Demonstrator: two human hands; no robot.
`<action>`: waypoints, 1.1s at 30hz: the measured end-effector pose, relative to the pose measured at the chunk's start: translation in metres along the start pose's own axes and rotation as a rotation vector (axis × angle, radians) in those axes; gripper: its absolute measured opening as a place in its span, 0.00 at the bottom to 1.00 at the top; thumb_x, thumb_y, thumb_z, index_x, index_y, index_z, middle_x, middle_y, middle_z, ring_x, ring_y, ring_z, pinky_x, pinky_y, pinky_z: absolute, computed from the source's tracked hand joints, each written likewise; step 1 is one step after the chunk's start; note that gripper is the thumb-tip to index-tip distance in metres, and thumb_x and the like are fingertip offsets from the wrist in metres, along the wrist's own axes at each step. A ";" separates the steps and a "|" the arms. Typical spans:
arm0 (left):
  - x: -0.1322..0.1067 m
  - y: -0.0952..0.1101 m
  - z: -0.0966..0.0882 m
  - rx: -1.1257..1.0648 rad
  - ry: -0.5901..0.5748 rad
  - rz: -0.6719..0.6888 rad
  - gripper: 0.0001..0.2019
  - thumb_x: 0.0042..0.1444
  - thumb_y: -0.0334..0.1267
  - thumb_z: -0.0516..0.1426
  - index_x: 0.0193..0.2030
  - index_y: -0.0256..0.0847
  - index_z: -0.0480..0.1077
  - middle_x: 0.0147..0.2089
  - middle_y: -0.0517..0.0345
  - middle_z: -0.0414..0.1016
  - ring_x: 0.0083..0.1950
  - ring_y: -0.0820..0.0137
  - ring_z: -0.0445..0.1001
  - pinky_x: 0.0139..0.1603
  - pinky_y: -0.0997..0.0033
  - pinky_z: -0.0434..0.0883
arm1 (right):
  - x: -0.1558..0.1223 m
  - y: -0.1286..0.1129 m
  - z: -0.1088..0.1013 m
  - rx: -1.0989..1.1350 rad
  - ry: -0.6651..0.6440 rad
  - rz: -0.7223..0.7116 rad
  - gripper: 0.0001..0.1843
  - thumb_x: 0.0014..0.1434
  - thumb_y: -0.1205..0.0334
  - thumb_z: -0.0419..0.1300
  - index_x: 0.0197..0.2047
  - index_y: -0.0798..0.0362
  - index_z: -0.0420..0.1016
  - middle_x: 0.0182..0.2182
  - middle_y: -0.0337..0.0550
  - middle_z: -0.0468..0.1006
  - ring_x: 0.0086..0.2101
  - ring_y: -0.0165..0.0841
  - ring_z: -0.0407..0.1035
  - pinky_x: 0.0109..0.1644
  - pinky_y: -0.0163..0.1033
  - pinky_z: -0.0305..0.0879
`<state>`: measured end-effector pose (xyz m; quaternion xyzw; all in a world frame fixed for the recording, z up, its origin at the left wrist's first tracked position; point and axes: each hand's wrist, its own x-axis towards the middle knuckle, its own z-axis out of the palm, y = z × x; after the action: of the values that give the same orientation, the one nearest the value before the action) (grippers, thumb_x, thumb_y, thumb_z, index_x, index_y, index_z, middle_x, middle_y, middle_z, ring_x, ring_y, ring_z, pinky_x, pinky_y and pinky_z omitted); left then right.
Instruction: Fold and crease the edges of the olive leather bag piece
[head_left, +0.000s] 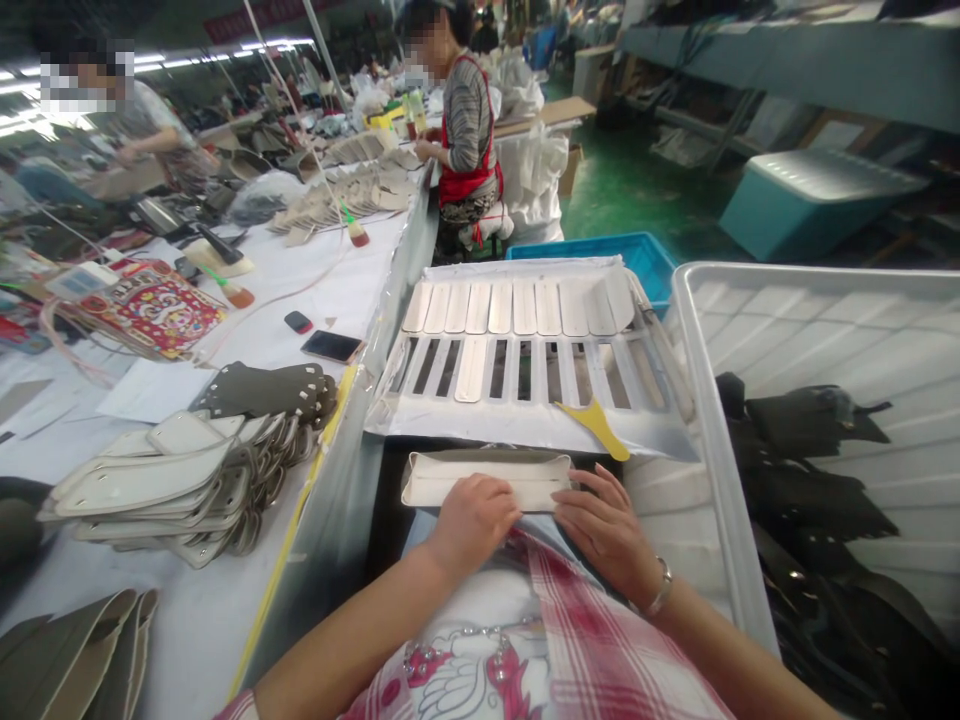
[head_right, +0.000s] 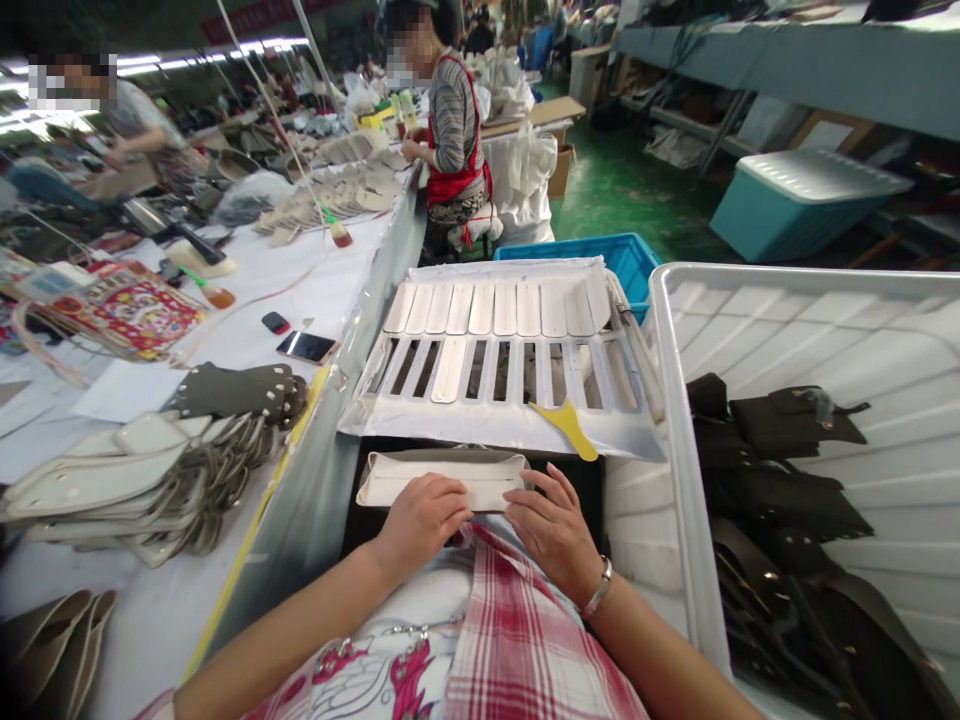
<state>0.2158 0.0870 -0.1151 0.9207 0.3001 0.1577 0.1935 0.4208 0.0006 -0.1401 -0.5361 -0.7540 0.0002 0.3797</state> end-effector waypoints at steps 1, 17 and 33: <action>0.001 0.001 0.001 0.001 -0.003 0.009 0.04 0.58 0.36 0.56 0.36 0.42 0.72 0.43 0.60 0.74 0.44 0.67 0.67 0.45 0.64 0.64 | 0.000 -0.001 -0.001 -0.003 0.001 0.004 0.06 0.57 0.68 0.59 0.35 0.48 0.74 0.38 0.35 0.77 0.51 0.36 0.62 0.61 0.53 0.50; 0.014 0.016 0.001 0.133 -0.083 -0.149 0.01 0.55 0.32 0.54 0.34 0.41 0.67 0.43 0.60 0.69 0.45 0.65 0.63 0.44 0.61 0.61 | 0.007 -0.021 0.011 -0.173 0.060 0.251 0.10 0.59 0.65 0.54 0.27 0.51 0.71 0.40 0.38 0.76 0.50 0.37 0.63 0.62 0.52 0.44; 0.028 0.014 -0.001 0.183 -0.164 -0.207 0.02 0.54 0.34 0.53 0.33 0.40 0.66 0.40 0.54 0.66 0.42 0.62 0.64 0.39 0.60 0.63 | 0.003 -0.016 0.008 -0.326 -0.021 0.660 0.22 0.51 0.40 0.57 0.32 0.51 0.62 0.29 0.46 0.71 0.32 0.40 0.66 0.33 0.43 0.61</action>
<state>0.2441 0.0939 -0.1027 0.9085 0.3895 0.0330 0.1479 0.4029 -0.0007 -0.1378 -0.8039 -0.5344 0.0079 0.2611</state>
